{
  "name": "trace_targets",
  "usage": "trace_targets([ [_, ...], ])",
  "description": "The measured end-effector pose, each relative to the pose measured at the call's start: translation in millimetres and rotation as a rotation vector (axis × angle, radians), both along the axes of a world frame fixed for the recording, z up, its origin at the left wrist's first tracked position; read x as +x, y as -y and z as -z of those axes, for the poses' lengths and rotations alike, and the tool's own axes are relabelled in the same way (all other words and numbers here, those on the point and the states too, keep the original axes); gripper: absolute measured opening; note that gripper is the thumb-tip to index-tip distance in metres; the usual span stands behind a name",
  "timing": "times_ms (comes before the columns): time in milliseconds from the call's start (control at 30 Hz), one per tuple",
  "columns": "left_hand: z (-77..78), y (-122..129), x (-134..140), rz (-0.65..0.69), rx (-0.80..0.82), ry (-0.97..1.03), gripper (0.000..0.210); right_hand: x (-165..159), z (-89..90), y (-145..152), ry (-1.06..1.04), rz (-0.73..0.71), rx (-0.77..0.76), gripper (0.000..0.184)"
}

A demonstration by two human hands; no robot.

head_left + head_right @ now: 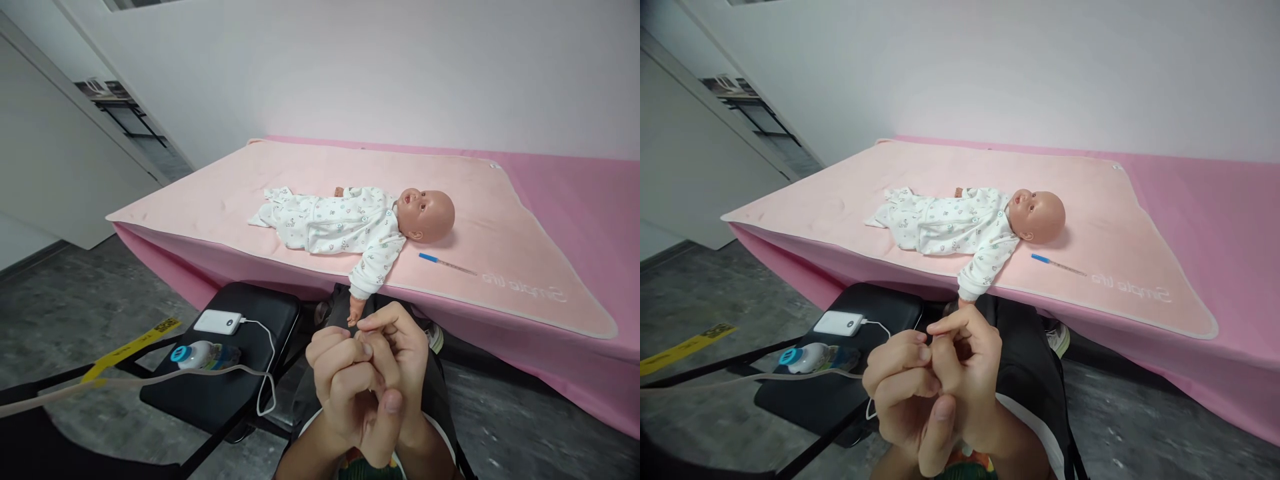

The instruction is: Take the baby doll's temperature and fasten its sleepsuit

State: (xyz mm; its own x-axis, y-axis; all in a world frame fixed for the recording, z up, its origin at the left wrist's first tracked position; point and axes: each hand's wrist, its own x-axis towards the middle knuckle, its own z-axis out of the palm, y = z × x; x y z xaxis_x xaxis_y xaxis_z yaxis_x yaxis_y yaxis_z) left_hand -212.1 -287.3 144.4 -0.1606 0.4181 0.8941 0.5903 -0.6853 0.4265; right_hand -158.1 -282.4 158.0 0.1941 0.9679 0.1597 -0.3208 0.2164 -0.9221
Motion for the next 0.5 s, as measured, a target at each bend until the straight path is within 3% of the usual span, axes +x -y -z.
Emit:
trace_targets([
  [500, 6.8, -1.0, 3.2, -0.013, -0.019, 0.072, 0.009, 0.1, 0.7, -1.0, 0.064, 0.009, 0.006, 0.011],
])
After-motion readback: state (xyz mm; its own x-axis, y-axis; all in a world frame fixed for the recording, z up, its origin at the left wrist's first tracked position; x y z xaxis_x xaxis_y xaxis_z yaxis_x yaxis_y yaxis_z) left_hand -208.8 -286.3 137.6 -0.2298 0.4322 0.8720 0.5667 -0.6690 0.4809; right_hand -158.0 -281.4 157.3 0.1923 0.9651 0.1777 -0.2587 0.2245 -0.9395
